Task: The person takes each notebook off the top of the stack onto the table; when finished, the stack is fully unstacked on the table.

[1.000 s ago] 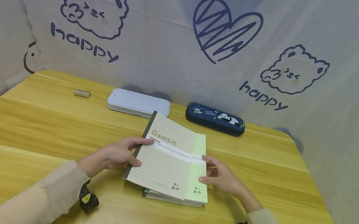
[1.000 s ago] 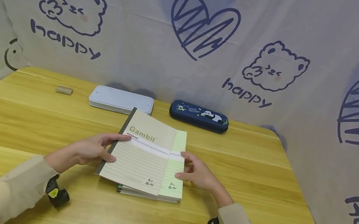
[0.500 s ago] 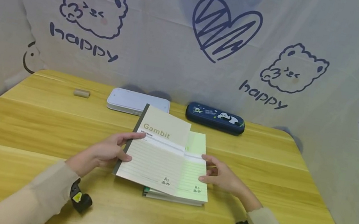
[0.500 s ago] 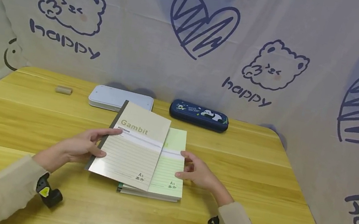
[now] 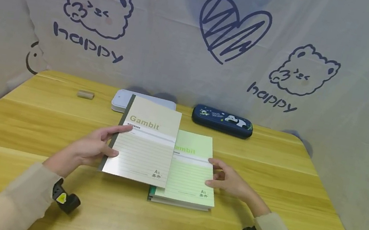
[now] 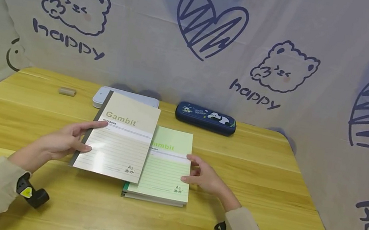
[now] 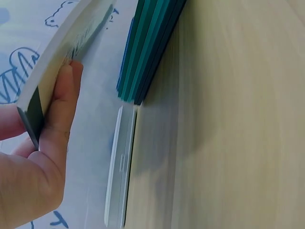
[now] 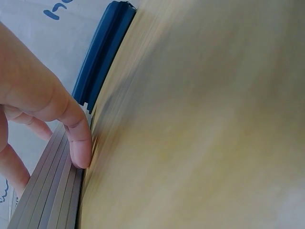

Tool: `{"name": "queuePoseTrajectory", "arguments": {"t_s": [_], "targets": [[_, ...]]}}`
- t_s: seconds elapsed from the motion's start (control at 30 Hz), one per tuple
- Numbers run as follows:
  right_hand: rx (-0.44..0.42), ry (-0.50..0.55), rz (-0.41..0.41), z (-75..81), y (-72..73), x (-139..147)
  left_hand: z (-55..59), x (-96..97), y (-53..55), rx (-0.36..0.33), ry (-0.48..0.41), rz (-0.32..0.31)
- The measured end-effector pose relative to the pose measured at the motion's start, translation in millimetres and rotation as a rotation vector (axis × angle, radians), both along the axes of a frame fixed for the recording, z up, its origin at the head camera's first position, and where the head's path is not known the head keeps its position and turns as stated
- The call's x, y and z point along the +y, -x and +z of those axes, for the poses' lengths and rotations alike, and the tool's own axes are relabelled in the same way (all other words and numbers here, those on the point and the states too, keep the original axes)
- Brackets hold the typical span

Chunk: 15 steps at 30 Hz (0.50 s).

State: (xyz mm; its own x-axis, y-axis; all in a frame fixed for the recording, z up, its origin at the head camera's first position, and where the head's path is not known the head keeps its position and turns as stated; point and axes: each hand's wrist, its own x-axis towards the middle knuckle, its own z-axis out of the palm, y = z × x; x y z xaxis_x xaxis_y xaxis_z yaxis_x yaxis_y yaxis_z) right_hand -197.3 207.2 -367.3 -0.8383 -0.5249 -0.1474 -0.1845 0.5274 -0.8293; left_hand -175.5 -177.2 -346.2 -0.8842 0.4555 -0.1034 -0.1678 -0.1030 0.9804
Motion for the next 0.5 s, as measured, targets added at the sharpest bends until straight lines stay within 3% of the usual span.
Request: {"name": "queuePoseTrajectory", "arguments": {"t_s": [0.13,0.5], "targets": [[0.000,0.007,0.011,0.6,0.4,0,-0.5,-10.3,-2.4,0.018,0.031,0.022],[-0.023,0.034,0.008,0.4,1.2,1,-0.9,-31.4,-7.1,-0.016,0.121,0.066]]}}
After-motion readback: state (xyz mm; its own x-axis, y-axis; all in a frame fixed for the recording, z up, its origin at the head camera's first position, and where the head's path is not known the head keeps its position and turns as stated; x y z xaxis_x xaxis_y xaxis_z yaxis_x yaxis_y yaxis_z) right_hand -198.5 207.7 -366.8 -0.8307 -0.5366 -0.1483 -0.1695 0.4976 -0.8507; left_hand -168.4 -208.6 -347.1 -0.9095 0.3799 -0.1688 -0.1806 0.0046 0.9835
